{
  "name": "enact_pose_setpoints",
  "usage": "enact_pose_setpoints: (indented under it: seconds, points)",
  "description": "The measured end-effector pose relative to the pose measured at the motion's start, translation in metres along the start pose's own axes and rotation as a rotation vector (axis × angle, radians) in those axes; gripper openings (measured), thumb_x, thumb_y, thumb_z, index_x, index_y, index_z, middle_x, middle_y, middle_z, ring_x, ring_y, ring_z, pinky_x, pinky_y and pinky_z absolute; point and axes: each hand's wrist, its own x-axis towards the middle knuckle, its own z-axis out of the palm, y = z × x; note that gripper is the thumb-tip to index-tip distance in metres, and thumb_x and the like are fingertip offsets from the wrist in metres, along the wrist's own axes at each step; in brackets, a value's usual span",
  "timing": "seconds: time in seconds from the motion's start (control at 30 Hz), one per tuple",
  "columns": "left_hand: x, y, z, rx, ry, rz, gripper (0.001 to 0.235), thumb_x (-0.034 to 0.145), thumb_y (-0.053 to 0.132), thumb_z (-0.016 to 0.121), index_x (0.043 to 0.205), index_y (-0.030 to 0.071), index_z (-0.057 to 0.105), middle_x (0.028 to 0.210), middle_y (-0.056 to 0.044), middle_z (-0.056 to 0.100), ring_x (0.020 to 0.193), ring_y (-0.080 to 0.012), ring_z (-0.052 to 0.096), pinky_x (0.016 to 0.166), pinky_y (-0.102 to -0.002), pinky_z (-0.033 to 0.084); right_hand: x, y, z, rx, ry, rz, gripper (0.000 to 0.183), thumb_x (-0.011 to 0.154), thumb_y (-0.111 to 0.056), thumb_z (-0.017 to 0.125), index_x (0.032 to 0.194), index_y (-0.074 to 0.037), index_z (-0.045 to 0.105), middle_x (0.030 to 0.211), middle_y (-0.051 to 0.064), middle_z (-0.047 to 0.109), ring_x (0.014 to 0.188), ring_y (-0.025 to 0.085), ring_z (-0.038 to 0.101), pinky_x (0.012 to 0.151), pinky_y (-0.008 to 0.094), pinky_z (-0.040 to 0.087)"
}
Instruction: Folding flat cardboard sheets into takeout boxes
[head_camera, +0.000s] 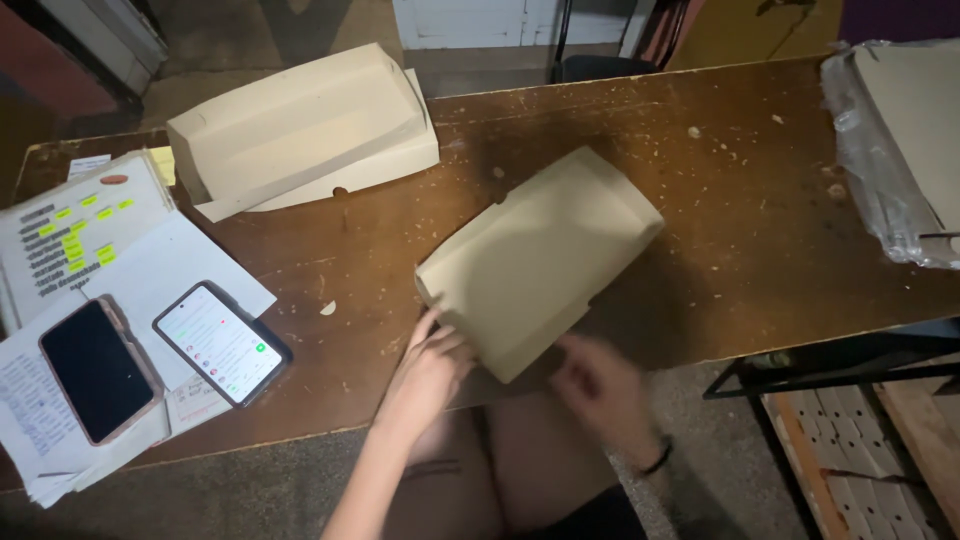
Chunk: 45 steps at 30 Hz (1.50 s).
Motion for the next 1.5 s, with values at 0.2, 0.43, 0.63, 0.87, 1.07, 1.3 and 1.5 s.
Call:
enact_pose_setpoints:
  seconds: [0.2,0.43,0.63,0.87,1.07,1.3,1.5]
  points:
    - [0.009,-0.015,0.075,0.021,-0.43,-0.181,0.033,0.098,0.039,0.057,0.101,0.011,0.074,0.108,-0.019,0.072,0.103,-0.037,0.067,0.083,-0.047,0.052,-0.031,0.001,0.046,-0.039,0.011,-0.113,0.025,0.092,-0.022,0.075,0.115,-0.012,0.071,0.102,0.004,0.073,0.087,0.02,0.072,0.077,0.031,0.055]
    - [0.012,0.009,0.058,-0.078,-0.151,-0.07,0.022,0.1,0.029,0.063,0.088,0.011,0.068,0.088,-0.01,0.071,0.085,-0.0326,0.065,0.079,-0.044,0.048,-0.047,0.024,0.031,0.217,0.151,0.385,0.007,0.088,-0.015,0.078,0.089,-0.009,0.076,0.082,0.004,0.08,0.076,0.013,0.074,0.073,0.027,0.057]
    - [0.02,0.013,0.058,-0.021,-0.188,-0.138,0.023,0.102,0.027,0.054,0.092,0.012,0.068,0.089,-0.009,0.071,0.086,-0.0351,0.065,0.09,-0.045,0.041,-0.057,0.031,0.041,0.431,0.228,0.46,0.006,0.088,-0.006,0.076,0.093,-0.002,0.076,0.08,0.012,0.081,0.07,0.017,0.078,0.071,0.026,0.063]
    - [0.02,0.003,0.065,-0.001,-0.271,-0.092,0.022,0.101,0.026,0.055,0.092,0.012,0.07,0.089,-0.007,0.073,0.088,-0.0318,0.068,0.091,-0.042,0.043,-0.046,0.016,0.042,-0.242,0.197,-0.109,0.01,0.096,-0.02,0.07,0.097,-0.01,0.07,0.086,0.004,0.072,0.07,0.019,0.067,0.063,0.032,0.051]
    - [0.019,-0.008,0.068,-0.036,-0.171,-0.019,0.026,0.102,0.026,0.057,0.092,0.008,0.073,0.089,-0.011,0.074,0.079,-0.0352,0.068,0.074,-0.045,0.05,-0.024,0.005,0.033,-0.182,0.165,-0.22,0.006,0.096,-0.012,0.07,0.094,-0.006,0.071,0.086,0.006,0.073,0.071,0.018,0.067,0.065,0.03,0.053]
    - [0.025,-0.006,0.063,0.009,-0.199,-0.005,0.02,0.098,0.024,0.056,0.091,0.014,0.073,0.09,-0.005,0.075,0.089,-0.0301,0.069,0.08,-0.042,0.047,-0.025,0.007,0.036,-0.173,0.162,-0.185,0.006,0.096,-0.014,0.071,0.096,-0.007,0.071,0.087,0.004,0.072,0.073,0.016,0.067,0.067,0.028,0.055]
    - [0.026,0.003,0.053,-0.204,-0.167,-0.097,0.014,0.095,0.016,0.062,0.082,0.011,0.065,0.081,-0.011,0.069,0.076,-0.0355,0.064,0.071,-0.045,0.045,-0.004,-0.021,0.035,-0.318,-0.024,-0.297,0.012,0.1,-0.012,0.061,0.092,-0.016,0.069,0.079,0.001,0.056,0.066,0.018,0.058,0.057,0.033,0.047]
